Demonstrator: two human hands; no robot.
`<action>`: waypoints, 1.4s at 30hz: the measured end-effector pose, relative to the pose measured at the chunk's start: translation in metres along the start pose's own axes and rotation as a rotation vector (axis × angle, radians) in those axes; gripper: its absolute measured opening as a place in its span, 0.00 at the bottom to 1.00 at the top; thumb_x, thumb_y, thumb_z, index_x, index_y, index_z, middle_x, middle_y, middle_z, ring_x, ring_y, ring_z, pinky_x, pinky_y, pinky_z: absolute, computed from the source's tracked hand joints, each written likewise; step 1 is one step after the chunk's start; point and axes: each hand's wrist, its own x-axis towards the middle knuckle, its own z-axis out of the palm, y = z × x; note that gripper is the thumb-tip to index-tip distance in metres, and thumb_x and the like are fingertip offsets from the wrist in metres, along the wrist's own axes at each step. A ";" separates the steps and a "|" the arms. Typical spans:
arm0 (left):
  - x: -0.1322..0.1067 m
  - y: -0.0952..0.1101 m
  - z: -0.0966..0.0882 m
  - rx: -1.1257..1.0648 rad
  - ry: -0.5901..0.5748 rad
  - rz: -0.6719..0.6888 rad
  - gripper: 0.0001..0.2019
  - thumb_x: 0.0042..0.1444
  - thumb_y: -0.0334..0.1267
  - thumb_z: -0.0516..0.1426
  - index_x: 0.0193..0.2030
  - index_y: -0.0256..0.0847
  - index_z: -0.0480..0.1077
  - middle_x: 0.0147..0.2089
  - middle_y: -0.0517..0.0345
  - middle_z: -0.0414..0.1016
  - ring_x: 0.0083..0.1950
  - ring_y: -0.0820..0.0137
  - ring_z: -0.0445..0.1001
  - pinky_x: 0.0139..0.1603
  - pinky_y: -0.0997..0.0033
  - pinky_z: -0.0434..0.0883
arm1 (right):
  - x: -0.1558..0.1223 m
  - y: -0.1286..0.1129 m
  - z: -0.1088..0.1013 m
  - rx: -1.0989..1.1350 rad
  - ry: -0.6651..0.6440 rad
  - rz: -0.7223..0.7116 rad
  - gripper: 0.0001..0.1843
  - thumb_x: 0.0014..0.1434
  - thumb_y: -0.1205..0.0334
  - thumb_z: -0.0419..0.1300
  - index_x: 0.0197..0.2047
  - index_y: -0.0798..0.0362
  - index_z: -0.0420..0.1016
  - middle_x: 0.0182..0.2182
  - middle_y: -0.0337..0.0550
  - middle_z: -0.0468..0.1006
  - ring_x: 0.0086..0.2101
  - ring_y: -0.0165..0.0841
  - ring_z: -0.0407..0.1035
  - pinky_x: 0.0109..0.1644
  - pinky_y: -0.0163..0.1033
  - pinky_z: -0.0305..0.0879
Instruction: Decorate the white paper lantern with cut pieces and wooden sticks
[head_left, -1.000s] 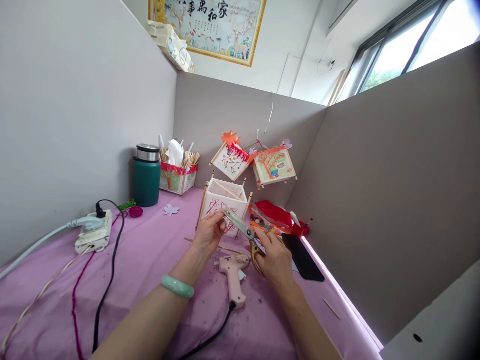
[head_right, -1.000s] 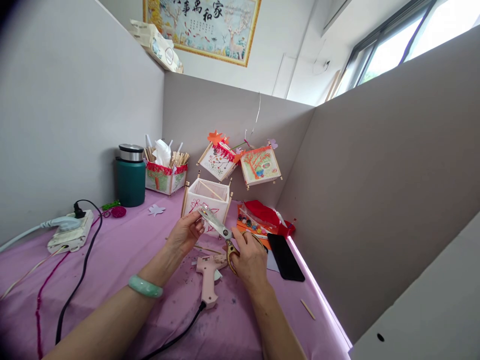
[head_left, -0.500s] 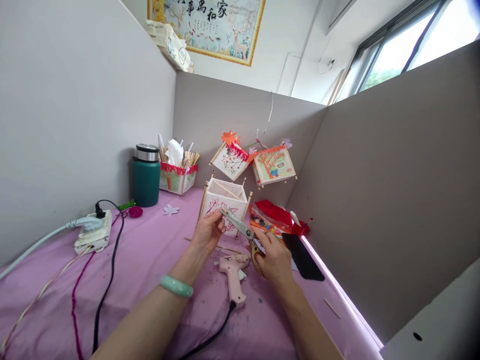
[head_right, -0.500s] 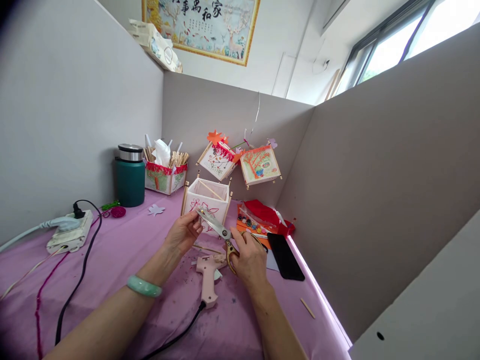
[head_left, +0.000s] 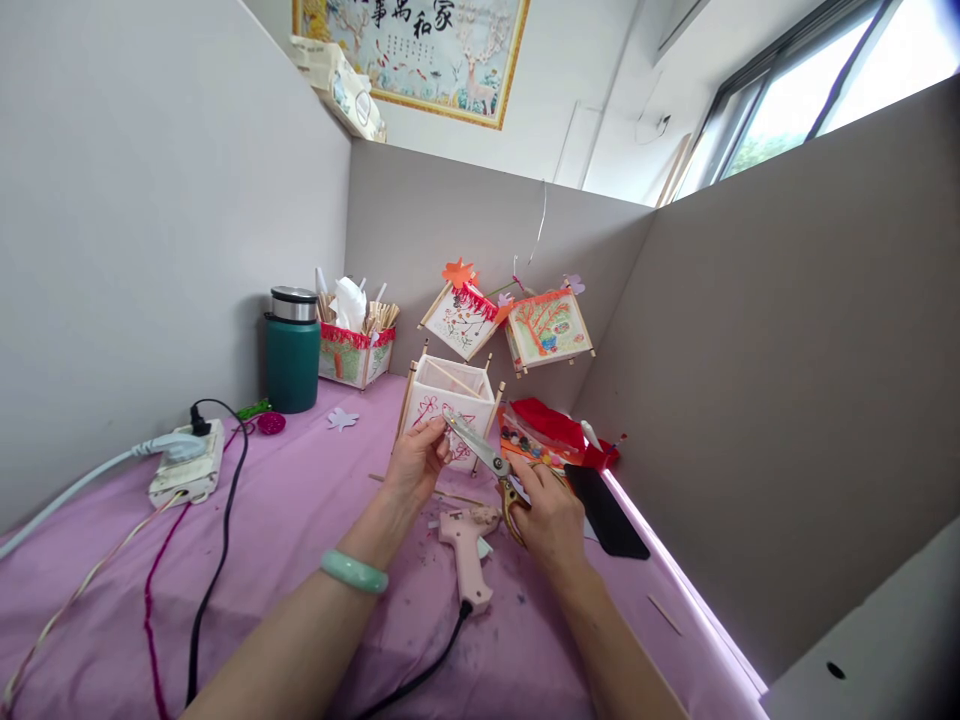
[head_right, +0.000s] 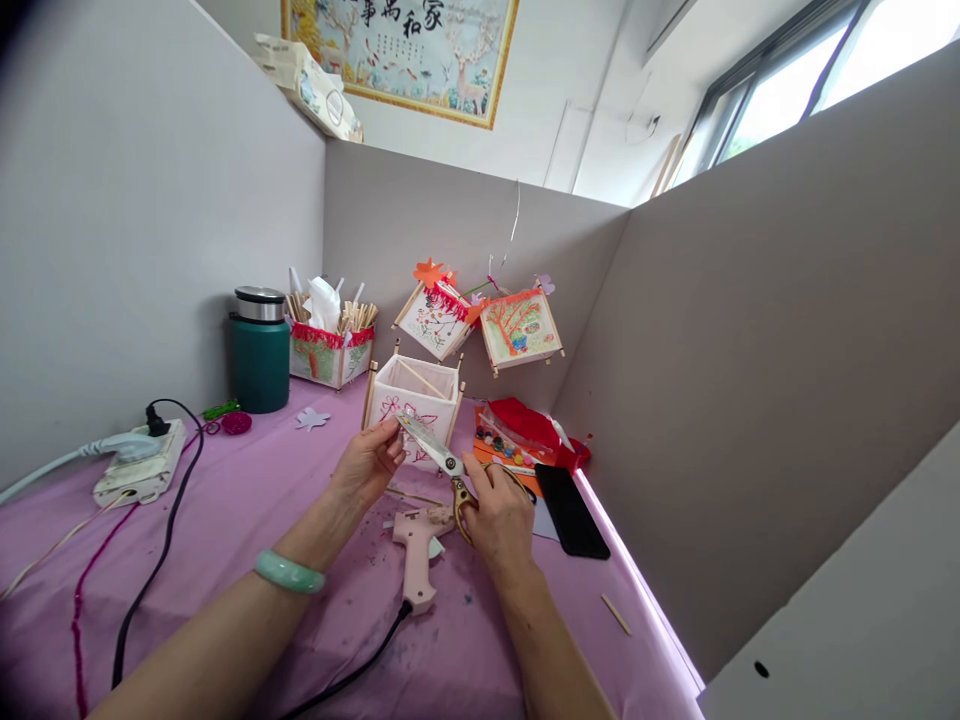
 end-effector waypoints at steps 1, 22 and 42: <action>0.000 0.000 0.000 0.015 -0.005 0.013 0.12 0.39 0.35 0.68 0.24 0.34 0.69 0.16 0.68 0.59 0.16 0.83 0.55 0.17 0.79 0.52 | 0.000 0.000 0.000 0.002 0.005 0.000 0.26 0.53 0.68 0.54 0.57 0.49 0.69 0.35 0.43 0.74 0.35 0.35 0.69 0.38 0.37 0.60; 0.000 0.000 0.001 -0.060 0.038 -0.051 0.12 0.39 0.31 0.67 0.28 0.32 0.69 0.19 0.68 0.63 0.16 0.84 0.56 0.15 0.82 0.53 | -0.003 0.000 0.005 0.067 0.008 0.022 0.24 0.55 0.67 0.56 0.56 0.47 0.70 0.39 0.41 0.77 0.35 0.33 0.71 0.39 0.35 0.61; 0.006 0.019 -0.014 0.479 0.246 0.135 0.10 0.45 0.42 0.60 0.26 0.37 0.67 0.14 0.67 0.61 0.14 0.78 0.56 0.17 0.77 0.57 | -0.004 0.000 0.006 0.076 -0.020 0.017 0.24 0.56 0.65 0.55 0.56 0.47 0.70 0.36 0.40 0.77 0.33 0.32 0.71 0.35 0.34 0.59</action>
